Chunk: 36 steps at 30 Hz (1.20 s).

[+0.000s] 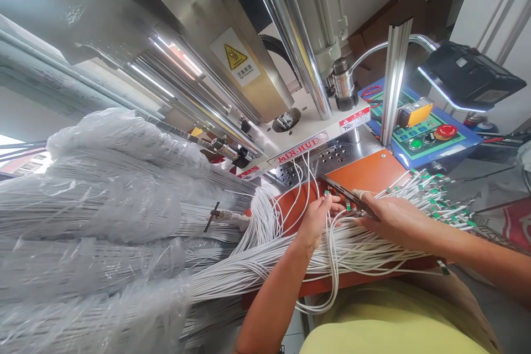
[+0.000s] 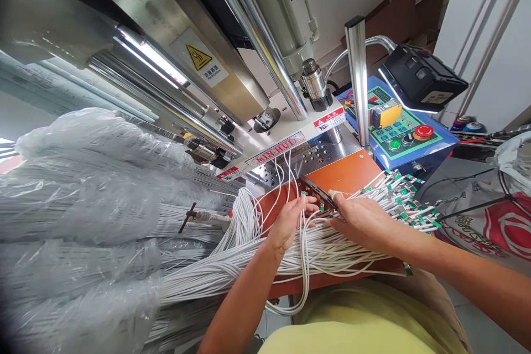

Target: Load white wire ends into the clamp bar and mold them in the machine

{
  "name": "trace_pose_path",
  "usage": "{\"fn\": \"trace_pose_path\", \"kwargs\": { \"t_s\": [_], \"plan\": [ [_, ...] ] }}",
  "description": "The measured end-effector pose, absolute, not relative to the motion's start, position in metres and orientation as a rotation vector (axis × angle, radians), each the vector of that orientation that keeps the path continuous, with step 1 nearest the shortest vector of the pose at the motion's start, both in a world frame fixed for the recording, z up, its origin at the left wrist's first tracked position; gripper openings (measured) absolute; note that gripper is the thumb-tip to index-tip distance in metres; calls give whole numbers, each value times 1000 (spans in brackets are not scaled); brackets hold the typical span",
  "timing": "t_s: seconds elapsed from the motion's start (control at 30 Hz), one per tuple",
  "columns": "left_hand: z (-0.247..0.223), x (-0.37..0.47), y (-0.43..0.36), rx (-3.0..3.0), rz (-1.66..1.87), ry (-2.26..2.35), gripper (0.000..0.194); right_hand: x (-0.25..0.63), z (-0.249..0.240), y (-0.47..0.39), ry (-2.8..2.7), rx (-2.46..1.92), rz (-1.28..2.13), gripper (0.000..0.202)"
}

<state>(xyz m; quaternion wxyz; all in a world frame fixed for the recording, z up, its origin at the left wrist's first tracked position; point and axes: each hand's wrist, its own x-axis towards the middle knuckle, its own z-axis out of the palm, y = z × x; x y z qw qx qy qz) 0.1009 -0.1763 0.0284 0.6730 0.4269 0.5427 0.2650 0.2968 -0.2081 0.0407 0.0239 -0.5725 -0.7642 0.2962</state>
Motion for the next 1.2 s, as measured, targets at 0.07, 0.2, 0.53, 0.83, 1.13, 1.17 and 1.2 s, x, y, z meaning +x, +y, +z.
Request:
{"fn": "trace_pose_path", "kwargs": {
  "t_s": [0.07, 0.2, 0.53, 0.83, 1.13, 1.17, 1.2],
  "plan": [
    [27, 99, -176, 945, 619, 1202, 53, 297, 41, -209, -2355, -1772, 926, 44],
    [21, 93, -174, 1169, 597, 1316, 42, 298, 42, -210, -2339, -1756, 949, 42],
    [21, 89, -177, 1730, 649, 1602, 14, 299, 42, -208, -2297, -1723, 963, 41],
    [28, 93, -177, 1695, 667, 1537, 9, 300, 40, -208, -2304, -1709, 940, 38],
    [24, 94, -179, 1722, 804, 1401, 16, 303, 30, -207, -2291, -1688, 904, 35],
    [24, 94, -180, 1768, 818, 1385, 15, 304, 28, -207, -2292, -1683, 907, 36],
    [24, 93, -180, 1819, 823, 1370, 14, 304, 27, -206, -2290, -1684, 912, 36]
  ]
}}
